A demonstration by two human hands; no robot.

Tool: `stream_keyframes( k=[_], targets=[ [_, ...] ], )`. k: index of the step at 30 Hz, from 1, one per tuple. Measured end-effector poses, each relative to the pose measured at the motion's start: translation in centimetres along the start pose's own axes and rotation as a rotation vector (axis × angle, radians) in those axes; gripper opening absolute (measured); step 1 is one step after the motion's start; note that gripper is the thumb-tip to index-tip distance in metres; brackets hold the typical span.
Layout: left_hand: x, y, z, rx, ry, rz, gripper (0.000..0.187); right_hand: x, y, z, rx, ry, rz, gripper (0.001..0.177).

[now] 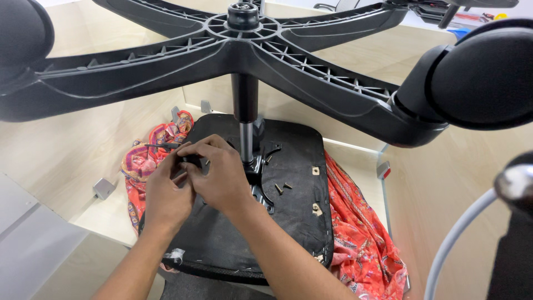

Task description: The person attaches a black plastic cap to the central gas lift of an inverted office chair base. They repeatedly align and press the cap onto the lift, then use a small metal tool to tighten a screw on the cap, securing it in place.

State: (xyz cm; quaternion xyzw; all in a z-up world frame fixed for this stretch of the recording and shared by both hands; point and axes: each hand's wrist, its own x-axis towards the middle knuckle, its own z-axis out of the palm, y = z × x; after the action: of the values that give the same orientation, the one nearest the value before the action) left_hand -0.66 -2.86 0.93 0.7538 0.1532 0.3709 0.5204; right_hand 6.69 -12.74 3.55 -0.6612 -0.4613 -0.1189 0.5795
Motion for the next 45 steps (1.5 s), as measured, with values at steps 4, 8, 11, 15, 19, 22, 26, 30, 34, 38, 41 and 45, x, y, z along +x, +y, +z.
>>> stream_keyframes(
  k=[4, 8, 11, 15, 19, 22, 26, 30, 34, 38, 41, 45],
  targets=[
    [0.6, 0.0, -0.3, 0.075, 0.044, -0.037, 0.04, 0.1, 0.3, 0.3, -0.005, -0.01, 0.019, 0.027],
    [0.5, -0.1, -0.7, 0.086, 0.041, 0.019, 0.041, 0.6, 0.7, 0.6, -0.032, 0.006, -0.025, 0.023],
    [0.4, 0.1, -0.3, 0.118, 0.056, 0.017, 0.039, 1.1, 0.8, 0.5, -0.029, 0.036, 0.003, 0.023],
    [1.0, 0.2, 0.4, 0.092, 0.086, -0.099, 0.036, 1.6, 0.6, 0.2, -0.049, 0.034, 0.071, 0.018],
    [0.9, 0.0, 0.6, 0.054, -0.015, -0.001, 0.05, 1.3, 0.4, 0.1, 0.034, 0.002, 0.119, 0.022],
    [0.7, -0.5, 1.0, -0.004, -0.055, -0.003, 0.048, 1.0, 0.6, -0.2, 0.032, 0.04, 0.044, 0.021],
    [0.5, -0.6, 1.6, 0.012, -0.022, -0.055, 0.042, 0.6, 0.9, -0.7, 0.041, 0.032, 0.073, 0.022],
    [0.9, 0.0, 1.8, 0.019, 0.036, -0.018, 0.04, 0.4, 0.8, -1.0, 0.035, -0.002, 0.071, 0.03],
    [0.4, 0.3, 1.8, 0.052, 0.042, 0.006, 0.04, 0.3, 0.9, -1.2, 0.024, 0.018, 0.006, 0.029],
    [-0.2, 0.7, 1.9, 0.096, 0.065, -0.021, 0.043, 0.4, 0.7, -1.6, 0.007, 0.029, 0.008, 0.028],
    [-0.1, 1.1, 2.0, 0.133, 0.092, -0.171, 0.044, 0.8, 0.5, -1.8, 0.014, -0.033, 0.19, 0.024],
    [0.3, 1.6, 2.1, 0.037, 0.04, 0.01, 0.038, 0.9, 0.7, -1.8, 0.014, 0.012, 0.104, 0.022]
  ],
)
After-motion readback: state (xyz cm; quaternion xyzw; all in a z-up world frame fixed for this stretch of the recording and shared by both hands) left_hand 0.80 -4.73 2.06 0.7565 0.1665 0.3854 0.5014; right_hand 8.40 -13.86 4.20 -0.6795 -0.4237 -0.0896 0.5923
